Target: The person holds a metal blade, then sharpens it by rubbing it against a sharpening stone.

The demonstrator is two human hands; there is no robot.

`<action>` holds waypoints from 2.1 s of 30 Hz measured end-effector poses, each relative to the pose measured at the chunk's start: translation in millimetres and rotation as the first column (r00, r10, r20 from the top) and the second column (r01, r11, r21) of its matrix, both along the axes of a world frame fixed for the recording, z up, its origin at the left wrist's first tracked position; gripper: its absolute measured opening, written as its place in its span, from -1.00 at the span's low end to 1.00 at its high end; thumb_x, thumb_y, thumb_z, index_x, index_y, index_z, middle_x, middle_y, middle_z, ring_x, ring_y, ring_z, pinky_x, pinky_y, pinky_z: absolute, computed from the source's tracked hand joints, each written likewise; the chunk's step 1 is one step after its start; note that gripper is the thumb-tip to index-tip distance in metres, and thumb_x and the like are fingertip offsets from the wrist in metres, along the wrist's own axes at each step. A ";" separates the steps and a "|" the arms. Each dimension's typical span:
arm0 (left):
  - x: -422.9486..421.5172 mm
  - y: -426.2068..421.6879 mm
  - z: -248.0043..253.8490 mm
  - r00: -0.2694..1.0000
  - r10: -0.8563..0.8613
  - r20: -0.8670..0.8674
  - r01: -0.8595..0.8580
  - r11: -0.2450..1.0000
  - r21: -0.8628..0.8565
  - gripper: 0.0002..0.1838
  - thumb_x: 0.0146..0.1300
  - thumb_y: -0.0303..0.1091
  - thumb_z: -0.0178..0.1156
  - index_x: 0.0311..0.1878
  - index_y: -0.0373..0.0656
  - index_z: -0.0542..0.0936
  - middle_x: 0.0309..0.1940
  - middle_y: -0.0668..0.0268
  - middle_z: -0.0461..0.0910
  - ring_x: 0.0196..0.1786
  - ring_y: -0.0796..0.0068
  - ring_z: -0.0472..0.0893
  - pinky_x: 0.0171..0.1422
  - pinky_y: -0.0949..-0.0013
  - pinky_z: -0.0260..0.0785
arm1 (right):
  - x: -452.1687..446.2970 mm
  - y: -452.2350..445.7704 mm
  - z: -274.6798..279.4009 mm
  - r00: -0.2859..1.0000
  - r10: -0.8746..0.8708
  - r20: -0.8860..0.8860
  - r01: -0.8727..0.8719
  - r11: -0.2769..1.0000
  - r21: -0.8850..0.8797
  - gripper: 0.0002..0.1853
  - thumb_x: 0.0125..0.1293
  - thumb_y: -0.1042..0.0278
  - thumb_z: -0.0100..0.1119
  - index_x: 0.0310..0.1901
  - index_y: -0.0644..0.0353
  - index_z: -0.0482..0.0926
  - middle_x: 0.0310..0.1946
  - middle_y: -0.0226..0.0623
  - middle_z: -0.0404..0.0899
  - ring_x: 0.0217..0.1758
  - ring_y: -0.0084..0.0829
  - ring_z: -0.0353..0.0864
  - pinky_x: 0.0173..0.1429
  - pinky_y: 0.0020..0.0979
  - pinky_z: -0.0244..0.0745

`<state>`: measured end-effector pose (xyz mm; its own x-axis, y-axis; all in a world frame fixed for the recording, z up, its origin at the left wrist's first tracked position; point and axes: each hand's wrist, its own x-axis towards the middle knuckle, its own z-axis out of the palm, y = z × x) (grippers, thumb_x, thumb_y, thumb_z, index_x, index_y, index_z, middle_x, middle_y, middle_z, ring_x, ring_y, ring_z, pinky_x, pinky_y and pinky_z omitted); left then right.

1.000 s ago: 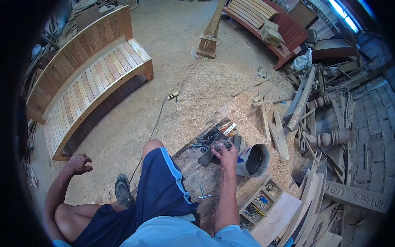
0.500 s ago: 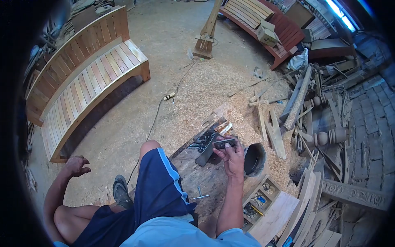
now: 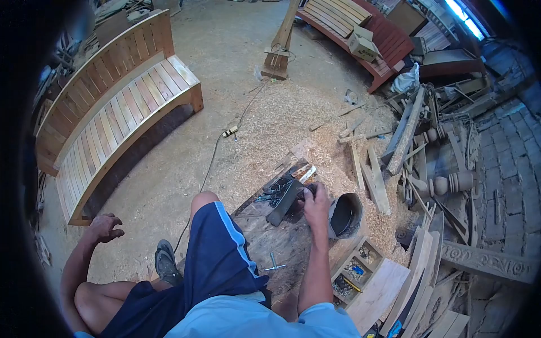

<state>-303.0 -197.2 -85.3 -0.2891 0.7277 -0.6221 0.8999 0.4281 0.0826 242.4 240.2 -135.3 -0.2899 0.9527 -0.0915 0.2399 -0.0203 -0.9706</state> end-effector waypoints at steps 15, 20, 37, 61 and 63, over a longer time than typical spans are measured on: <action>-21.6 -13.4 -28.3 0.999 -0.035 -0.021 0.032 0.993 -0.115 -0.32 0.28 0.37 0.23 0.21 0.02 0.70 0.11 0.03 0.69 0.23 -0.06 0.62 0.32 -0.02 0.48 | -3.0 7.3 -135.0 0.874 -0.232 0.427 0.192 0.972 0.135 -0.34 0.24 0.32 0.46 0.35 0.25 0.45 0.12 0.01 0.68 0.14 -0.10 0.71 0.31 -0.20 0.53; -17.6 -5.7 -27.7 0.999 -0.045 -0.004 0.044 0.990 -0.131 -0.30 0.29 0.40 0.21 0.24 0.05 0.68 0.13 0.02 0.68 0.24 -0.08 0.62 0.32 -0.04 0.47 | -12.9 -43.2 -90.1 0.784 -0.317 0.535 0.294 0.947 0.130 -0.32 0.25 0.22 0.48 0.38 0.22 0.47 0.20 0.08 0.64 0.27 0.01 0.64 0.38 -0.14 0.46; -23.6 -7.4 -55.4 0.997 -0.054 0.045 0.060 0.990 -0.126 -0.30 0.32 0.39 0.18 0.25 0.02 0.68 0.14 -0.04 0.68 0.24 -0.14 0.61 0.35 -0.07 0.45 | -14.6 5.6 -119.8 0.746 -0.448 0.493 0.384 0.894 0.232 -0.36 0.31 0.23 0.42 0.40 0.16 0.49 0.19 0.10 0.66 0.23 0.06 0.66 0.34 -0.12 0.50; -27.7 -4.4 -38.6 0.997 -0.071 -0.002 0.068 0.961 -0.269 -0.27 0.30 0.40 0.17 0.28 0.03 0.66 0.21 0.02 0.66 0.28 -0.05 0.62 0.35 -0.05 0.46 | -16.7 2.5 -142.2 0.778 -0.542 0.319 0.404 0.820 0.406 -0.35 0.26 0.19 0.47 0.37 0.15 0.54 0.19 0.08 0.66 0.26 0.02 0.65 0.37 -0.12 0.48; -20.5 1.1 -27.5 0.999 0.002 0.034 0.003 0.991 -0.134 -0.28 0.30 0.38 0.18 0.28 0.02 0.67 0.21 0.00 0.66 0.28 -0.06 0.61 0.36 -0.05 0.46 | -23.5 2.3 -135.9 0.793 -0.517 0.322 0.389 0.836 0.386 -0.36 0.26 0.18 0.47 0.35 0.17 0.55 0.17 0.07 0.67 0.24 0.03 0.66 0.36 -0.12 0.49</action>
<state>-323.5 -196.1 -112.8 -0.2656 0.6373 -0.7234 0.8979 0.4368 0.0551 218.8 242.5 -271.2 0.1835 0.9633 0.1958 0.6375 0.0350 -0.7697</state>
